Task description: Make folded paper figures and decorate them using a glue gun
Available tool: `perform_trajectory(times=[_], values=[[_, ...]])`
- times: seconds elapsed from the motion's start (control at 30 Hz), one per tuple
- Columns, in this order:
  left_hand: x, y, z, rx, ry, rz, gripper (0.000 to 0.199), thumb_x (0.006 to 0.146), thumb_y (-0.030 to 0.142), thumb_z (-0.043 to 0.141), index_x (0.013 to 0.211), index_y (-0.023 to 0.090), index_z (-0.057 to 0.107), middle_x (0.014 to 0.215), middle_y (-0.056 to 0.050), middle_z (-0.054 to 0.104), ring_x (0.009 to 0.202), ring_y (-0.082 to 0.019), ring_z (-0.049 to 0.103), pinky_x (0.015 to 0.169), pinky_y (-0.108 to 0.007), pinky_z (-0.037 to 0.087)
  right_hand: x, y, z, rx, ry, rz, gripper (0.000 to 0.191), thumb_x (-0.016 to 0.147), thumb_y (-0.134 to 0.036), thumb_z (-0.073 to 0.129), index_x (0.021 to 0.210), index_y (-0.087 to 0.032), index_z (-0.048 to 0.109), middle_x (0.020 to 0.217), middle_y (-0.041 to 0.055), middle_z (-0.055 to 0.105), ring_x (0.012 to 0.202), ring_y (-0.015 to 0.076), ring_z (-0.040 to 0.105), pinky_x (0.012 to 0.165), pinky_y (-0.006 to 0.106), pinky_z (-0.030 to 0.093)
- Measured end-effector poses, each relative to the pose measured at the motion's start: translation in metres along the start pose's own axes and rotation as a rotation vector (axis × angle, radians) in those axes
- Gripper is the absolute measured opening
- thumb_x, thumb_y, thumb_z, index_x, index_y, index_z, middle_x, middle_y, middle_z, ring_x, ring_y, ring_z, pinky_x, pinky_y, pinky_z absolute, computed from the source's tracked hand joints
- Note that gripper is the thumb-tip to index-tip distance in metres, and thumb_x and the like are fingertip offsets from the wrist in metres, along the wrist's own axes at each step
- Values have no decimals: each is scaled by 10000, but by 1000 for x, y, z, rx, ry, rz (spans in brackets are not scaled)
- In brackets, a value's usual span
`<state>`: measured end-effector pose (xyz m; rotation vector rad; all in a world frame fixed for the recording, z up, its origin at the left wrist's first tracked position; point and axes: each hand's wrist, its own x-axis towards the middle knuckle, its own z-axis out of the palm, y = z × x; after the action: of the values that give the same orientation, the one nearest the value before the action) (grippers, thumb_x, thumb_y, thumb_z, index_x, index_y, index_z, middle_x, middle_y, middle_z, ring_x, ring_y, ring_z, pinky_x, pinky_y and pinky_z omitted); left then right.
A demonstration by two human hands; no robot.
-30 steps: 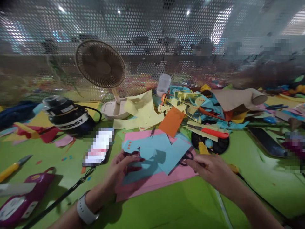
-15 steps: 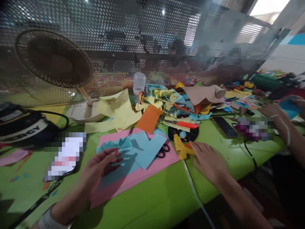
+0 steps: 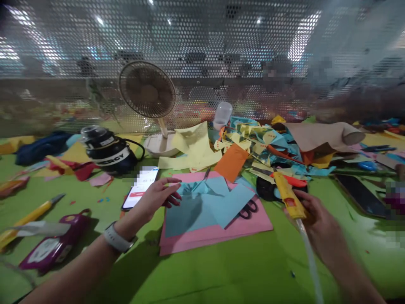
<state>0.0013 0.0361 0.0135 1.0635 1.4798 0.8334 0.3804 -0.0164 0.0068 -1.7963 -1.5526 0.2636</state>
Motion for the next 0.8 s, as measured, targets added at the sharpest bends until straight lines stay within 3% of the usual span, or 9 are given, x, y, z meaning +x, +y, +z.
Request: perform_trajectory(times=[0.1,0.2,0.27,0.37,0.53,0.73,0.8], values=[[16,-2,3,284,1,67,290,856,268,562,1124,167,514,487,40,608,398,-150,594,433,-214,398,9,-24,16,227,-157,86,455,656,-470,670,1033,-235,572,802,41,699,695,245,664,565,337,545],[23,-5,11,398,66,157,325,804,319,643,1078,169,555,461,42,575,373,-158,554,476,-241,382,15,-53,37,286,-298,89,328,720,-526,637,707,-205,569,537,2,597,497,174,586,478,292,497],[24,-7,17,504,141,269,313,808,337,638,1060,164,572,473,24,568,426,-188,576,532,-268,384,19,-72,55,402,-426,96,359,717,-531,650,660,-196,532,530,2,589,481,156,574,464,276,486],[24,-12,23,624,208,383,237,809,300,626,1001,168,585,513,0,571,564,-238,622,606,-289,384,27,-96,87,419,-444,132,340,695,-495,676,731,-179,556,533,1,606,464,145,577,460,260,489],[26,-23,24,647,218,383,161,798,210,600,948,169,561,584,-20,590,630,-246,612,608,-291,364,26,-113,133,389,-439,30,371,775,-503,585,952,-178,593,570,-4,624,427,134,546,414,246,449],[28,-29,21,619,170,395,128,816,216,574,936,180,547,597,-13,594,579,-212,575,567,-273,327,14,-125,143,274,-401,14,488,733,-511,643,1103,-198,589,783,41,685,655,197,640,503,268,472],[28,-30,20,600,167,397,113,817,206,570,925,185,543,585,-4,584,560,-202,562,551,-268,310,13,-129,141,251,-393,32,525,738,-518,633,1159,-212,562,808,33,691,641,187,638,501,265,472]])
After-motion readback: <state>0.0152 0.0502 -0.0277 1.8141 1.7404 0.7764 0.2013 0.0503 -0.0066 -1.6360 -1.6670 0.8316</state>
